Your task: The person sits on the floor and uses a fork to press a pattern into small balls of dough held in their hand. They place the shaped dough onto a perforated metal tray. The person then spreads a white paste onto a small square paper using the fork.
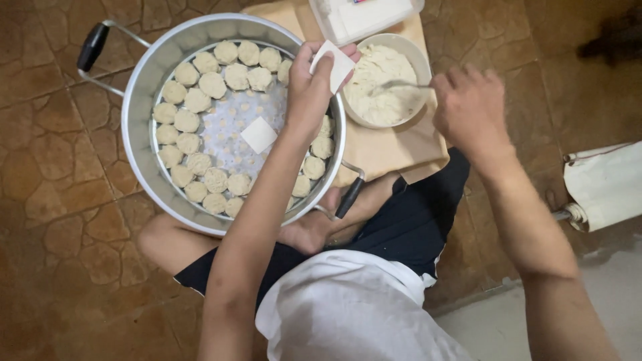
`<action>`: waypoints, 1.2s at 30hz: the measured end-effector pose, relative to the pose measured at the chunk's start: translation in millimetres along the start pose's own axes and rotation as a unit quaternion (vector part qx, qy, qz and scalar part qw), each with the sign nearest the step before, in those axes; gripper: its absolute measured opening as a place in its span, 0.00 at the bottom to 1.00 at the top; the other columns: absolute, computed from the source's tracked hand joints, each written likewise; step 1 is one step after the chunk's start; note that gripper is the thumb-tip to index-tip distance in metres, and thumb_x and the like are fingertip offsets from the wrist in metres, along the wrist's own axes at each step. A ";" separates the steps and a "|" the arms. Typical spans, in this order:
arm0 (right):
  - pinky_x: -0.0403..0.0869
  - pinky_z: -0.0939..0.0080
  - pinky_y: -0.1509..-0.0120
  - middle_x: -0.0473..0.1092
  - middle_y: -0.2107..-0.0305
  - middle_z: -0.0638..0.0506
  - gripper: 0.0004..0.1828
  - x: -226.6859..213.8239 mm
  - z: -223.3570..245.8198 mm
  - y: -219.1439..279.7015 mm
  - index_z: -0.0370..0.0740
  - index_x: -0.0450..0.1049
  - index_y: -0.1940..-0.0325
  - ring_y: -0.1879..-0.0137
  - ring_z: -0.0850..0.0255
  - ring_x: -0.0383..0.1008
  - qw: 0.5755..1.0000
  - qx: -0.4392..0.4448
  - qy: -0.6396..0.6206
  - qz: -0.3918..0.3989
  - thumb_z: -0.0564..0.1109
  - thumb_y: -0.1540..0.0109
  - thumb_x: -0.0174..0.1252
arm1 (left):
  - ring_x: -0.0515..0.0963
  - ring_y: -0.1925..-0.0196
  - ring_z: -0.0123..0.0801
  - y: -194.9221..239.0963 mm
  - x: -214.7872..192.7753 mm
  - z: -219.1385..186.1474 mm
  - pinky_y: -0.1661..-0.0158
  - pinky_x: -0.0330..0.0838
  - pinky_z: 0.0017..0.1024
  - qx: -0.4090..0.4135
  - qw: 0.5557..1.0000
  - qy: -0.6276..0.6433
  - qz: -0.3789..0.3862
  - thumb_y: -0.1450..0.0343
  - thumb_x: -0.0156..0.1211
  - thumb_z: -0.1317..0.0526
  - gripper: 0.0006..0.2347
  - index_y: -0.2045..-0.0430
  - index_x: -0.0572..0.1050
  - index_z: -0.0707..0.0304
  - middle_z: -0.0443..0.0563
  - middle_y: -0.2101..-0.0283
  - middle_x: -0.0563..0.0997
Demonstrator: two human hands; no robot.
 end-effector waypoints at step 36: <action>0.56 0.63 0.69 0.58 0.82 0.64 0.23 46.9 -39.2 -27.6 0.58 0.65 0.78 0.77 0.64 0.59 0.997 -0.025 0.070 0.009 0.57 0.29 0.61 | 0.66 0.25 0.51 16.2 47.4 6.4 0.25 0.56 0.48 0.188 0.956 -0.199 0.101 0.23 0.48 0.66 0.06 0.55 0.72 0.61 0.55 0.39 0.78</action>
Point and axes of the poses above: each hand's wrist, its own y-axis away from the middle knuckle, its own x-axis out of the palm, z = x × y, the point moved 9 cm from there along -y, towards the middle knuckle
